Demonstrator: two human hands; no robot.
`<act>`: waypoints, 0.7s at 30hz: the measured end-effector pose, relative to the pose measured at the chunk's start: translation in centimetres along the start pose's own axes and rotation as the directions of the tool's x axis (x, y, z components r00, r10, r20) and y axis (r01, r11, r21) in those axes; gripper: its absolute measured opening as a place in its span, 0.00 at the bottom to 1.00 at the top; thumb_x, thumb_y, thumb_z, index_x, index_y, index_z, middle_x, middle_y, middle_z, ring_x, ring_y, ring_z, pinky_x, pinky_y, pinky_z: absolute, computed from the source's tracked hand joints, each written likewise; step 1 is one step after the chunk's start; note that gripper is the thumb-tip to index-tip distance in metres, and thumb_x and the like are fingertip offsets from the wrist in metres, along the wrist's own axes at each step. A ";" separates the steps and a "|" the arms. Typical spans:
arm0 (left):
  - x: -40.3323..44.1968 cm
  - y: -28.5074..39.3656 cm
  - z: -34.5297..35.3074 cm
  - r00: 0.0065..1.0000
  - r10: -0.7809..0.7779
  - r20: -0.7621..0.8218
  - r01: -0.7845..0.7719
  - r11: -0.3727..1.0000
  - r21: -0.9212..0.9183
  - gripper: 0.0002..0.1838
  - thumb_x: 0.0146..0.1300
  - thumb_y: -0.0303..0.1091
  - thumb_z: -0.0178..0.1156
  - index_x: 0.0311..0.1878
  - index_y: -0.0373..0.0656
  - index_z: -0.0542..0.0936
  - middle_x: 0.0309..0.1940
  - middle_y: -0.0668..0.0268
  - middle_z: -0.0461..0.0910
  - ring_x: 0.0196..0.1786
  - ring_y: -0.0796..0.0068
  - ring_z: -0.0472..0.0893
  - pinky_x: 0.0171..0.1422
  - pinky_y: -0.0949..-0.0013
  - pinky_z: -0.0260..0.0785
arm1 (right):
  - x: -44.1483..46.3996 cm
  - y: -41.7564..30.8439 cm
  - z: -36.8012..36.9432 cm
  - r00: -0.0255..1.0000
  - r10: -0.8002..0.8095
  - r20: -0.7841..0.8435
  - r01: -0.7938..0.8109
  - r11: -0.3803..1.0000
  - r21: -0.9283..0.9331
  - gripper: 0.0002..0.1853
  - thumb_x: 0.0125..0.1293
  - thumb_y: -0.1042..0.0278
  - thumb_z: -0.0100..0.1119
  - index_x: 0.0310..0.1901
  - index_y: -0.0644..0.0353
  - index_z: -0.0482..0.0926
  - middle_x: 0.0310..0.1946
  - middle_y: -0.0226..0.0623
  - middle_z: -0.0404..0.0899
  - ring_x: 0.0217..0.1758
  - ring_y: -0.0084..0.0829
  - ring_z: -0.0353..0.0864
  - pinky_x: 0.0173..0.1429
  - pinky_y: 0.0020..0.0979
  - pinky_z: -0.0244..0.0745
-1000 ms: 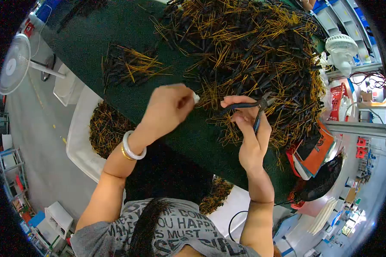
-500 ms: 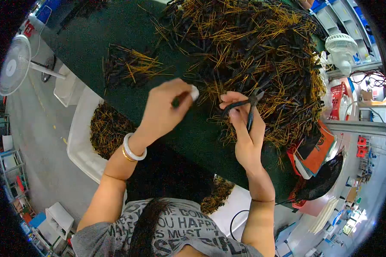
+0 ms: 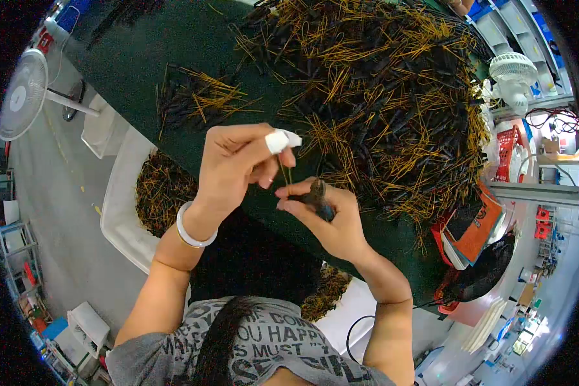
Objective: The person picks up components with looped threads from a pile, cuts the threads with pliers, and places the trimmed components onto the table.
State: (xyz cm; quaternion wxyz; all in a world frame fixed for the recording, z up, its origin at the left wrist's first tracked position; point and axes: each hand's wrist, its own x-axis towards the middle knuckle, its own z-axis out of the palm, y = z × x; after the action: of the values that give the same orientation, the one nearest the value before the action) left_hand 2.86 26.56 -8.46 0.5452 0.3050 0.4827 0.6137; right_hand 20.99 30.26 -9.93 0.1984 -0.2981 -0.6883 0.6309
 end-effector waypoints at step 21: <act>0.0 -2.3 -0.8 0.995 0.064 0.078 -0.035 0.945 -0.326 0.10 0.65 0.30 0.57 0.37 0.32 0.81 0.26 0.65 0.79 0.18 0.88 0.66 0.22 0.83 0.57 | -0.4 0.2 0.8 0.961 0.177 0.213 -0.249 0.890 0.383 0.14 0.65 0.65 0.61 0.48 0.62 0.80 0.32 0.28 0.82 0.35 0.15 0.76 0.41 0.19 0.69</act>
State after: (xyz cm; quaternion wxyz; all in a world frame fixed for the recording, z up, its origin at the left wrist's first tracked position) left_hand 3.00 26.24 -10.88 0.5930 0.2500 0.3429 0.6843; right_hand 20.78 29.43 -10.23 0.1251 -0.2687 -0.5199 0.8012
